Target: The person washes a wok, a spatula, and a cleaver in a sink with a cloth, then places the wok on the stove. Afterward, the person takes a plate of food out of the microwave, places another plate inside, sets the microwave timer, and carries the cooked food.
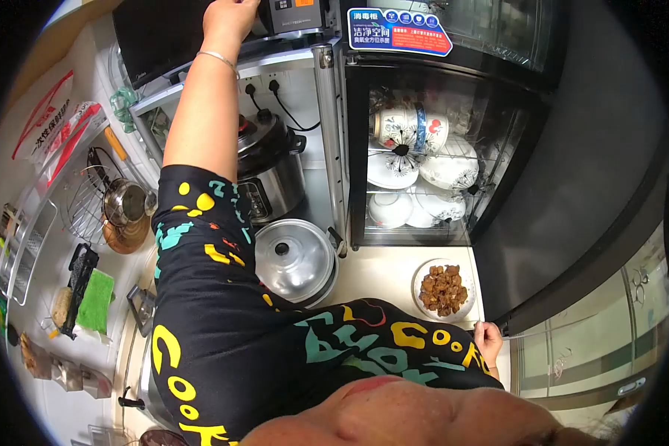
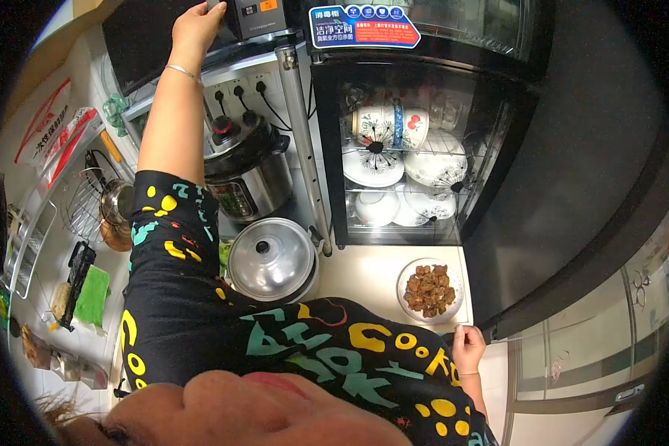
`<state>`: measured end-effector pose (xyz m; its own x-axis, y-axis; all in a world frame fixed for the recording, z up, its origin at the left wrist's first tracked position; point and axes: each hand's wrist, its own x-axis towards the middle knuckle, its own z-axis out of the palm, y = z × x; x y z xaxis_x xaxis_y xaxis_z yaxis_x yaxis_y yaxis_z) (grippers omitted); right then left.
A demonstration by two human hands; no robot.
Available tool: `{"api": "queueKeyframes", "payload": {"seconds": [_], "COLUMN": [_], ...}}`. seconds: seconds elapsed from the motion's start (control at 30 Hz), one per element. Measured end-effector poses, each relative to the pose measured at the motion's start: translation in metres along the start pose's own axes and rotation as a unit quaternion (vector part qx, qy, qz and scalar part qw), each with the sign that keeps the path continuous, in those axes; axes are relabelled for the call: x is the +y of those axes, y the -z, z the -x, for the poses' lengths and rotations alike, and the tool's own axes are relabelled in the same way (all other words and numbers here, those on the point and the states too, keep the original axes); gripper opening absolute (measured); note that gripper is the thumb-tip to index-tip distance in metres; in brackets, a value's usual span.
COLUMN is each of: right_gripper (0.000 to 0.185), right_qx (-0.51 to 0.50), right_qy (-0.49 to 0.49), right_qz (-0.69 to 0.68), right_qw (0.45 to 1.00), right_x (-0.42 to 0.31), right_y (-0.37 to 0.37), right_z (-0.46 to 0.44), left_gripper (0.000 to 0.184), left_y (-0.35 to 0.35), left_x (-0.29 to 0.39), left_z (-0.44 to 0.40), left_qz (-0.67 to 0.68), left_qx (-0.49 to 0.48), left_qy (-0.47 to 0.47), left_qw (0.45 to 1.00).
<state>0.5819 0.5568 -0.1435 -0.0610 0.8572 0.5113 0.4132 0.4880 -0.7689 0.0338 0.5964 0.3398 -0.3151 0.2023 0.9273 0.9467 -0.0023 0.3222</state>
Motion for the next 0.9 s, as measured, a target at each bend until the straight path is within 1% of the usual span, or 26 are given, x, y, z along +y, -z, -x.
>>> {"api": "queueKeyframes", "payload": {"seconds": [0.03, 0.07, 0.13, 0.17, 0.2, 0.23, 0.27, 0.3, 0.37, 0.4, 0.47, 0.63, 0.7, 0.83, 0.9], "right_gripper": [0.015, 0.014, 0.014, 0.014, 0.014, 0.014, 0.015, 0.015, 0.015, 0.016, 0.016, 0.016, 0.016, 0.016, 0.016], "right_qx": [0.003, -0.008, -0.030, -0.032, -0.030, -0.029, -0.033, -0.037, -0.063, -0.064, -0.062, -0.068, -0.054, -0.064, -0.063], "right_qy": [0.003, 0.002, 0.000, 0.004, 0.008, 0.011, 0.029, 0.032, 0.013, 0.029, 0.026, 0.018, 0.023, -0.011, -0.008], "right_qz": [-0.001, 0.008, 0.017, 0.014, 0.010, 0.007, -0.001, -0.003, 0.011, 0.008, 0.002, -0.003, -0.007, -0.018, -0.016], "right_qw": [1.000, 1.000, 0.999, 0.999, 0.999, 1.000, 0.999, 0.999, 0.998, 0.998, 0.998, 0.998, 0.998, 0.998, 0.998], "right_x": [0.002, 0.007, 0.014, 0.013, 0.012, 0.011, 0.012, 0.011, 0.004, 0.006, 0.008, 0.034, 0.043, 0.043, 0.043], "right_y": [-0.001, -0.002, -0.005, -0.008, -0.012, -0.016, -0.020, -0.022, -0.027, -0.030, -0.033, -0.040, -0.042, -0.041, -0.041], "right_z": [-0.002, -0.003, -0.010, -0.015, -0.020, -0.023, -0.028, -0.033, -0.041, -0.044, -0.050, -0.052, -0.052, -0.058, -0.059], "left_gripper": [0.034, 0.034, 0.041, 0.041, 0.045, 0.051, 0.055, 0.058, 0.062, 0.062, 0.063, 0.061, 0.059, 0.058, 0.057], "left_y": [0.006, 0.008, 0.011, 0.011, 0.010, 0.009, 0.009, 0.002, -0.002, -0.003, -0.009, -0.024, -0.029, -0.035, -0.036], "left_x": [0.005, 0.008, 0.012, 0.015, 0.018, 0.021, 0.025, 0.027, 0.037, 0.041, 0.046, 0.050, 0.055, 0.062, 0.065], "left_z": [0.003, 0.006, 0.009, 0.010, 0.011, 0.013, 0.012, 0.013, 0.012, 0.009, 0.002, -0.010, -0.011, -0.011, -0.011], "left_qz": [0.021, 0.022, -0.080, -0.084, -0.128, -0.171, -0.199, -0.234, -0.272, -0.274, -0.297, -0.317, -0.337, -0.339, -0.323], "left_qx": [-0.031, -0.027, 0.027, 0.031, 0.100, 0.165, 0.130, 0.153, 0.104, 0.104, 0.078, 0.082, 0.086, 0.088, 0.106], "left_qy": [0.025, 0.024, 0.002, 0.002, -0.102, -0.203, -0.223, -0.237, -0.190, -0.187, -0.175, -0.162, -0.151, -0.140, -0.144], "left_qw": [0.999, 0.999, 0.996, 0.996, 0.981, 0.950, 0.945, 0.930, 0.938, 0.938, 0.936, 0.931, 0.925, 0.926, 0.930]}}
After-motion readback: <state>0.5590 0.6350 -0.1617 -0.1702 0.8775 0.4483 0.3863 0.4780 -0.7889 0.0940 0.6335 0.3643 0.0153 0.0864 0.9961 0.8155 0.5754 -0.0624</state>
